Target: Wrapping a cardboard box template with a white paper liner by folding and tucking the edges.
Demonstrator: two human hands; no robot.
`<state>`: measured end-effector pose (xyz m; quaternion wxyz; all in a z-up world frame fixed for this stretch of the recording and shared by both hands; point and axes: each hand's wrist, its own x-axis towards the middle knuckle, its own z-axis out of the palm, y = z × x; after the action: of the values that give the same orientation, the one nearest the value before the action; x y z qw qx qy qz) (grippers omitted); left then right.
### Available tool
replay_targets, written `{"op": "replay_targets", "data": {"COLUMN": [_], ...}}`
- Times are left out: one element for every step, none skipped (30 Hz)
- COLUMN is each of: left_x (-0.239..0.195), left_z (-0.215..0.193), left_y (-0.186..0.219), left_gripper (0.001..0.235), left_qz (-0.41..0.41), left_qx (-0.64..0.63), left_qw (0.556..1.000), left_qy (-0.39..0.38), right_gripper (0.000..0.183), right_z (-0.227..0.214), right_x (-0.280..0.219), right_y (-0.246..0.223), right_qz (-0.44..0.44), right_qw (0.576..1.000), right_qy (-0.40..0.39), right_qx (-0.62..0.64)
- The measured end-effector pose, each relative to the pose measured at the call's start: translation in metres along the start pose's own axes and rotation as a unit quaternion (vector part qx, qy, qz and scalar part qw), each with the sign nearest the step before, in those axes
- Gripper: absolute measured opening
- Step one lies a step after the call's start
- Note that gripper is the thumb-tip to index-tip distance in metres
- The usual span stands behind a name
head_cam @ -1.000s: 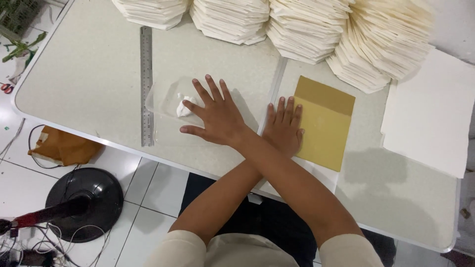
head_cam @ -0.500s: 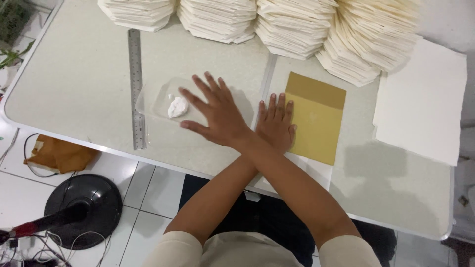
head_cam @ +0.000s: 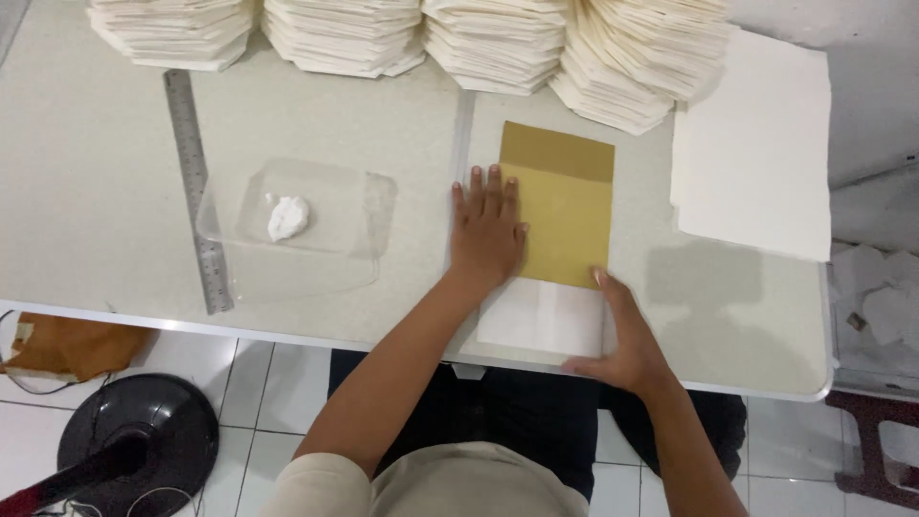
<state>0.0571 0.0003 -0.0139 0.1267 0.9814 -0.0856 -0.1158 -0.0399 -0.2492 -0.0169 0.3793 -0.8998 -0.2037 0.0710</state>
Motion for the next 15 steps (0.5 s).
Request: {"op": "replay_targets", "data": {"left_x": [0.001, 0.001, 0.002, 0.003, 0.003, 0.003, 0.004, 0.005, 0.003, 0.002, 0.000, 0.000, 0.000, 0.000, -0.001], "left_z": [0.001, 0.002, 0.002, 0.003, 0.004, 0.008, 0.010, 0.012, 0.009, 0.006, 0.004, 0.004, 0.005, 0.005, 0.004], "left_y": [0.000, 0.001, 0.001, 0.002, 0.001, 0.003, 0.002, 0.001, 0.002, 0.003, 0.004, 0.003, 0.004, 0.004, 0.004], "left_gripper": [0.065, 0.066, 0.066, 0.066, 0.066, 0.066, 0.065, 0.064, 0.064, 0.064, 0.064, 0.064, 0.064, 0.064, 0.064], "left_qz": [-0.002, -0.004, 0.000, -0.001, -0.004, -0.001, 0.000, 0.002, 0.001, -0.002, -0.004, -0.003, -0.002, -0.002, -0.001], "left_qx": [0.000, 0.000, -0.001, 0.003, 0.007, 0.007, 0.010, 0.013, 0.015, 0.014, 0.014, 0.015, 0.014, 0.013, 0.013], "left_qw": [1.000, 1.000, 1.000, 1.000, 1.000, 1.000, 1.000, 0.999, 0.999, 0.999, 1.000, 1.000, 1.000, 0.999, 0.999], "left_qy": [-0.005, -0.009, -0.011, -0.006, -0.001, -0.003, 0.016, 0.034, 0.034, 0.028, 0.022, 0.022, 0.028, 0.034, 0.034], "right_gripper": [0.137, 0.137, 0.137, 0.129, 0.121, 0.121, 0.117, 0.113, 0.113, 0.105, 0.097, 0.097, 0.089, 0.081, 0.081], "right_z": [-0.002, -0.003, 0.002, 0.007, 0.013, 0.020, 0.027, 0.034, 0.039, 0.043, 0.048, 0.056, 0.062, 0.069, 0.072], "right_x": [-0.011, -0.023, -0.026, -0.029, -0.033, -0.032, -0.028, -0.024, -0.019, -0.015, -0.011, -0.008, -0.005, -0.001, 0.001], "right_y": [-0.004, -0.009, -0.003, 0.002, 0.007, 0.007, 0.007, 0.007, -0.002, -0.010, -0.019, -0.020, -0.020, -0.021, -0.026], "right_qz": [-0.031, -0.061, -0.058, -0.087, -0.117, -0.114, -0.138, -0.161, -0.162, -0.197, -0.230, -0.229, -0.257, -0.284, -0.284], "right_qw": [0.998, 0.992, 0.992, 0.983, 0.971, 0.971, 0.959, 0.944, 0.944, 0.932, 0.918, 0.918, 0.899, 0.878, 0.878], "right_qy": [0.020, 0.039, 0.041, 0.085, 0.129, 0.130, 0.162, 0.194, 0.195, 0.212, 0.229, 0.230, 0.241, 0.251, 0.251], "right_qx": [-0.054, -0.107, -0.109, -0.136, -0.163, -0.164, -0.189, -0.214, -0.212, -0.219, -0.227, -0.226, -0.259, -0.292, -0.293]}}
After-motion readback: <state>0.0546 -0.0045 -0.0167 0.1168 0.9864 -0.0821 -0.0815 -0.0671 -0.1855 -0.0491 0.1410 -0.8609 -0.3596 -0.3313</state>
